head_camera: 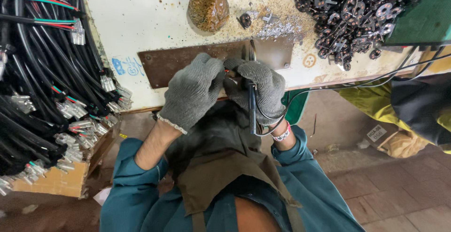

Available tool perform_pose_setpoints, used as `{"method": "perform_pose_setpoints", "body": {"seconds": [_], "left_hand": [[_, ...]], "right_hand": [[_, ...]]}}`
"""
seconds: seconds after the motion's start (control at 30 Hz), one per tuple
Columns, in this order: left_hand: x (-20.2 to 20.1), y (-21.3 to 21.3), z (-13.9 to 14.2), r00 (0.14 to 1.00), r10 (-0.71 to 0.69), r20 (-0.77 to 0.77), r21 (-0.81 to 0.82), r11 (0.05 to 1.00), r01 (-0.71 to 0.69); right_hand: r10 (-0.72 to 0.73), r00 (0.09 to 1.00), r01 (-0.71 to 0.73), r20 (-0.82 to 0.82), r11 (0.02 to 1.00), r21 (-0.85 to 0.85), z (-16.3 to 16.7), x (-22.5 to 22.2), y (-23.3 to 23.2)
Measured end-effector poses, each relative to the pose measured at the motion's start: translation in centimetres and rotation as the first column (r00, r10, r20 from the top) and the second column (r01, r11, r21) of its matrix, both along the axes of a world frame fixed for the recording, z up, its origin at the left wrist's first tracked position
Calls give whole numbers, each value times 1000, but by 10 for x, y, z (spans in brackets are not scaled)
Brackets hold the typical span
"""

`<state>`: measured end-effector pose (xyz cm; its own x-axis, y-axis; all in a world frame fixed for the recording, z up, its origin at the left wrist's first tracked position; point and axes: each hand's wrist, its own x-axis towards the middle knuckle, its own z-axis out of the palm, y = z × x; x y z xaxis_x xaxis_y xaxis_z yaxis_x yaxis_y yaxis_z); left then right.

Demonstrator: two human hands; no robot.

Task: The person solders insulated wire ends onto small electronic components at a workbench. They hold a component in one gloved hand, position a red or green wire against its terminal, and apply a soldering iron to join them, placing finished pieces aside and repeating the cycle.

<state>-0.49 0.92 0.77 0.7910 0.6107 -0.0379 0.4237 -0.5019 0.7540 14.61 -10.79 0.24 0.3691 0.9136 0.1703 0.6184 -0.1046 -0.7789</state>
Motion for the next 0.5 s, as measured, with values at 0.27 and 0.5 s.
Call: {"method": "perform_pose_setpoints", "body": {"seconds": [0.27,0.5], "left_hand": [[7,-3,2,997,-14,-82,69,997,19],[8,-6,3,994,3,-108,73,997,5]], "right_hand": [[71,982,-62,-177,996,57,-9,18,-25],[70,990,-64,120,997,-52,-29,20,-65]]}}
